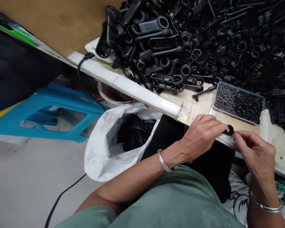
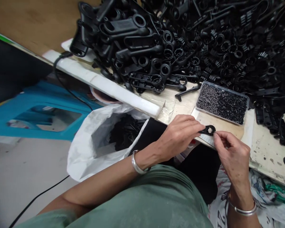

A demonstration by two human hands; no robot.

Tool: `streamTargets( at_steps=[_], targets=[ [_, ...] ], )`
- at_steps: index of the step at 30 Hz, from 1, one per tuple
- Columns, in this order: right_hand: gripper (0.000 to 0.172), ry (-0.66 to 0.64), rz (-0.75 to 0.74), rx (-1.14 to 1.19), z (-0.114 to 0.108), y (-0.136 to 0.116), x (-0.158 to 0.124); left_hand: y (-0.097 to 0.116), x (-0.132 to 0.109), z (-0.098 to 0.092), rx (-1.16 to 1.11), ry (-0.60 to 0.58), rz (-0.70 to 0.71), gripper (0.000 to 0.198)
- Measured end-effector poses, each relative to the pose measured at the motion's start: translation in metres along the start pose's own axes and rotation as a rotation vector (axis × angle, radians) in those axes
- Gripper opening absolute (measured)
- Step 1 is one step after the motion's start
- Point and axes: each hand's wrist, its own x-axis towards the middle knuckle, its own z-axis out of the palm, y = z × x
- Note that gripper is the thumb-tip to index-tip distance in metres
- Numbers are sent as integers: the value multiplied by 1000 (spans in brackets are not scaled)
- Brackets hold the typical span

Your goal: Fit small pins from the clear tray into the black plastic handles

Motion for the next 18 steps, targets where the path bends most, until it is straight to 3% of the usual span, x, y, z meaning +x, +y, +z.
streamTargets(
  at_steps=[5, 9, 14, 18],
  targets=[
    [20, 47, -4, 13, -3, 0, -7, 4, 18, -10, 208, -154, 81, 21],
    [19, 10, -3, 86, -2, -5, -15, 7, 35, -14, 274, -262, 140, 20],
    [19, -77, 15, 235, 7, -13, -22, 12, 43, -16, 327, -319, 211, 12],
    [17, -39, 121, 339, 12, -14, -22, 14, 41, -16, 299, -344, 179, 16]
  ],
)
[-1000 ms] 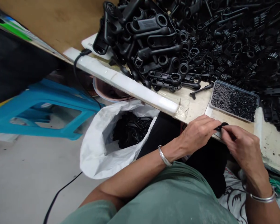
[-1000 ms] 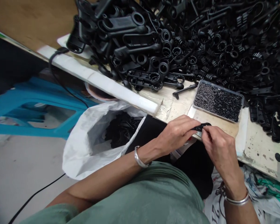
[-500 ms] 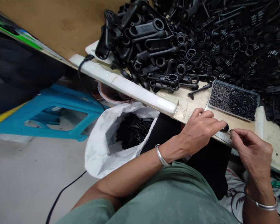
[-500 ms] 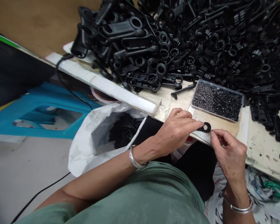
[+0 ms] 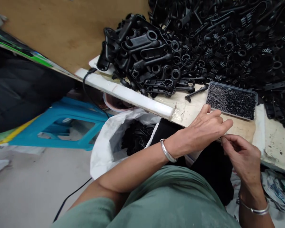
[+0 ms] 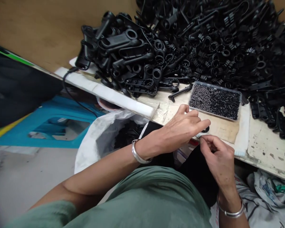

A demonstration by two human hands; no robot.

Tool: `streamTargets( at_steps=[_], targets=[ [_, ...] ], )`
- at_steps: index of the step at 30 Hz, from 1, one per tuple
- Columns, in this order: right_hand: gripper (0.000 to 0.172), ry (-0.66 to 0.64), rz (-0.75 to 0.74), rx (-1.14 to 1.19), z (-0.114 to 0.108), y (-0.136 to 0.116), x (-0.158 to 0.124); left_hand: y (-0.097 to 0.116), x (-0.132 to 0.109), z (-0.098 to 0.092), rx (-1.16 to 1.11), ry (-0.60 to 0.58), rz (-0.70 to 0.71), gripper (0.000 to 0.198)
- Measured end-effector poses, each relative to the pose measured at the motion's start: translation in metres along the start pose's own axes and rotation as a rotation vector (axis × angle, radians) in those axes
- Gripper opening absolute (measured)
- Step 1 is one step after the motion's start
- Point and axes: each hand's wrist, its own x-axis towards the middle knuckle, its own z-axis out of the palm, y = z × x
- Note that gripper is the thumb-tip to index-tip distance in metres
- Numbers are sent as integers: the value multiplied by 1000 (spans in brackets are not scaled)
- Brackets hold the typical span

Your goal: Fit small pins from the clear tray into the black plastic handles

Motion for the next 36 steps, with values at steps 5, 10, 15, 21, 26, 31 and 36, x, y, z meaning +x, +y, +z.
streamTargets(
  at_steps=[5, 10, 15, 21, 26, 31, 36],
  targets=[
    [17, 81, 122, 154, -1, -1, 1, 0, -5, 5, -368, 176, -219, 34],
    [18, 180, 78, 120, 1, -6, -1, 3, -9, 4, -783, 264, -331, 37],
    [15, 232, -5, 17, 3, -8, -4, 6, -12, 4, -893, 300, -362, 39],
    [13, 253, -116, -90, 4, -8, -5, 10, -14, 4, -937, 314, -385, 43],
    [11, 262, -181, -119, 6, -6, -5, 12, -15, 4, -982, 316, -396, 45],
    [5, 265, -258, -152, 6, -6, -5, 14, -14, 6, -998, 334, -410, 46],
    [8, 264, -353, -155, 4, -4, -6, 15, -14, 8, -1007, 344, -436, 48]
  ],
)
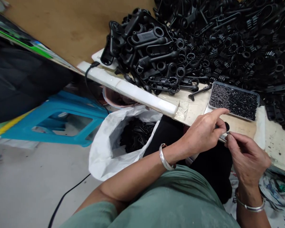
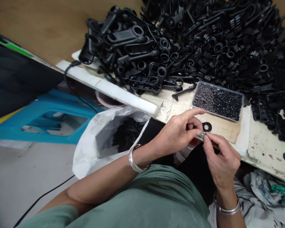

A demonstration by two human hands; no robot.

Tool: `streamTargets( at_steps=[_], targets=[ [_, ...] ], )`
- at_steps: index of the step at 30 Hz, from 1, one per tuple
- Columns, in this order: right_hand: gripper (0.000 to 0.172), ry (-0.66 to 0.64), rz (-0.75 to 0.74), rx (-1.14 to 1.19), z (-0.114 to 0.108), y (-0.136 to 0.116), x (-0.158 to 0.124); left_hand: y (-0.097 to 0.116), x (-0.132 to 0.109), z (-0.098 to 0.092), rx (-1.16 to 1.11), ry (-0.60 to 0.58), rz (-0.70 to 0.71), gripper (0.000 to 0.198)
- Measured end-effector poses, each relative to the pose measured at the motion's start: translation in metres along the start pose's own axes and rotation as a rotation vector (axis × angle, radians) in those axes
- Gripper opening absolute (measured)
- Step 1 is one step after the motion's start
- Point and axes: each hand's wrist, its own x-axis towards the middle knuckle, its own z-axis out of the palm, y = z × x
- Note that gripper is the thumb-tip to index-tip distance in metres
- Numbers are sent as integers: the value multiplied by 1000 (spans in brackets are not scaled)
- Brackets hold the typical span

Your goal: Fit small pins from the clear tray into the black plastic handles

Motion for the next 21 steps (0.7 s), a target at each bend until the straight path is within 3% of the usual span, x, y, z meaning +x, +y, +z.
streamTargets(
  at_steps=[15, 21],
  targets=[
    [14, 98, -207, -111, 7, 1, 4, 1, -2, 3, -53, 14, -49, 52],
    [7, 18, -187, -154, 4, -1, 6, -1, -2, 3, -1, 5, -22, 52]
  ],
)
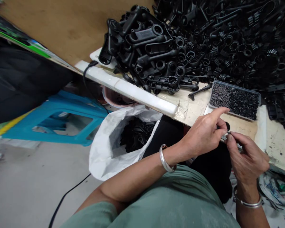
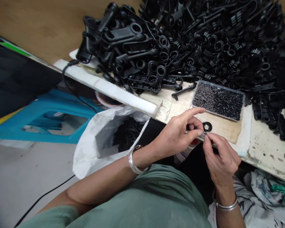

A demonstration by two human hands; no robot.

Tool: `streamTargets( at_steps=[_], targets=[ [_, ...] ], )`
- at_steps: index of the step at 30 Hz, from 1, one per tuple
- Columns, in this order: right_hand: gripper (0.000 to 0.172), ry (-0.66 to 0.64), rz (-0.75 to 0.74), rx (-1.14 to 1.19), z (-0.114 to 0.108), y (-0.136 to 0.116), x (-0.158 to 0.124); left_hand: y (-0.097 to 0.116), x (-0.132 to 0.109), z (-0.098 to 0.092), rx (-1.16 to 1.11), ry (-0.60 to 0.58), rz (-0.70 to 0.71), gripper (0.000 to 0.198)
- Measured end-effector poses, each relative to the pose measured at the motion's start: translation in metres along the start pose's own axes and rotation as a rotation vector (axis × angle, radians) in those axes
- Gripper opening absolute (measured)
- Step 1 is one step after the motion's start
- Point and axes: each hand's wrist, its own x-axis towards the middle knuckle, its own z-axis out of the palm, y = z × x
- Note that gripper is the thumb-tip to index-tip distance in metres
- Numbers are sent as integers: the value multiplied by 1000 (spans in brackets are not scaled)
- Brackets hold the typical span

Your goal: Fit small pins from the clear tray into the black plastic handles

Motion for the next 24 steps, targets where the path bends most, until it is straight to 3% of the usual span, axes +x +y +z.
streamTargets(
  at_steps=[8, 17, 24],
  targets=[
    [19, -24, -124, -11, -1, 3, -2, 2, -3, 0, 138, 10, 50, 51],
    [15, -12, -117, -54, -1, 0, 0, 5, -2, 1, 166, 20, 68, 51],
    [17, -55, -226, -113, -1, 5, 5, 2, -1, -1, 176, 18, 80, 47]
  ],
)
